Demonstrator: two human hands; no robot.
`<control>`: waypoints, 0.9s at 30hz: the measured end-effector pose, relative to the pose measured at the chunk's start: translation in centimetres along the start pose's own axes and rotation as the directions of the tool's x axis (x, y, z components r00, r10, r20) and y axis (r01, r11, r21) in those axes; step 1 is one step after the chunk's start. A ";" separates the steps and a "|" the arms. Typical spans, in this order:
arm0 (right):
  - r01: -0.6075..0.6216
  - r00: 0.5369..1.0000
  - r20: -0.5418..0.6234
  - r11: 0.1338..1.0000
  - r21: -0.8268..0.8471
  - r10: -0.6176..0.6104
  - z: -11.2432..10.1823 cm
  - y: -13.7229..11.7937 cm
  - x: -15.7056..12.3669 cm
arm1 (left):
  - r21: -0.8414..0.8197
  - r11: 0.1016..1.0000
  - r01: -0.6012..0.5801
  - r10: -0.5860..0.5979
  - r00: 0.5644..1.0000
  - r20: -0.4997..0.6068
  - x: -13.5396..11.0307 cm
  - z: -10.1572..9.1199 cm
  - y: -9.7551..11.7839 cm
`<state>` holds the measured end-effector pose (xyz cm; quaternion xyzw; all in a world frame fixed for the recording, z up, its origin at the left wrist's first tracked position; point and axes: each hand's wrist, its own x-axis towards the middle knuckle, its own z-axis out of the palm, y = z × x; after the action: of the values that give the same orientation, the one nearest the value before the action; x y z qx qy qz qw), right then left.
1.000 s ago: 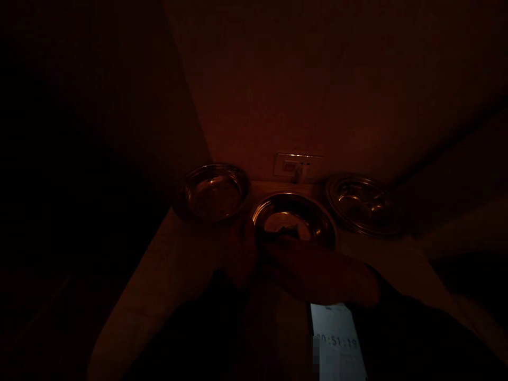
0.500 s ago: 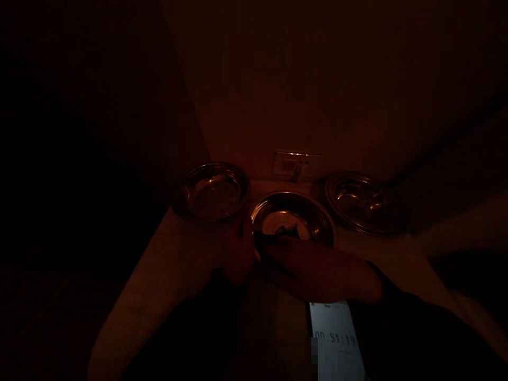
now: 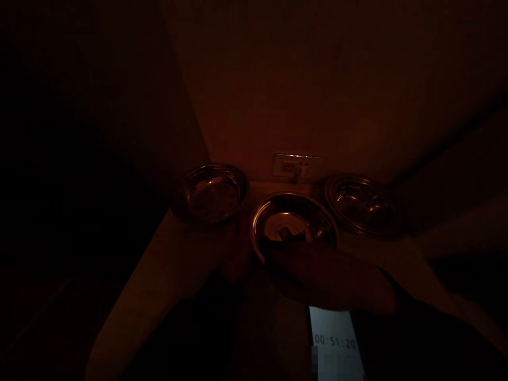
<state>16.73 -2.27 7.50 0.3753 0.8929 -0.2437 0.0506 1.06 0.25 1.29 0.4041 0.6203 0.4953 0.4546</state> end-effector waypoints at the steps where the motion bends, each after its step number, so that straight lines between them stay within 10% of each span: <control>1: -0.005 1.000 -0.007 1.000 0.004 0.005 0.0 0.0 0.1 | 0.019 1.000 0.002 -0.002 1.000 0.000 -0.1 0.0 0.0; 27: -0.002 0.999 -0.038 0.999 0.047 0.004 -0.1 0.2 0.5 | 0.016 0.995 -0.097 0.097 0.995 0.018 -0.4 0.4 -0.4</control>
<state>16.53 -1.82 7.39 0.3822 0.8872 -0.2572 0.0253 1.53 -0.10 0.97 0.4418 0.6003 0.5078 0.4320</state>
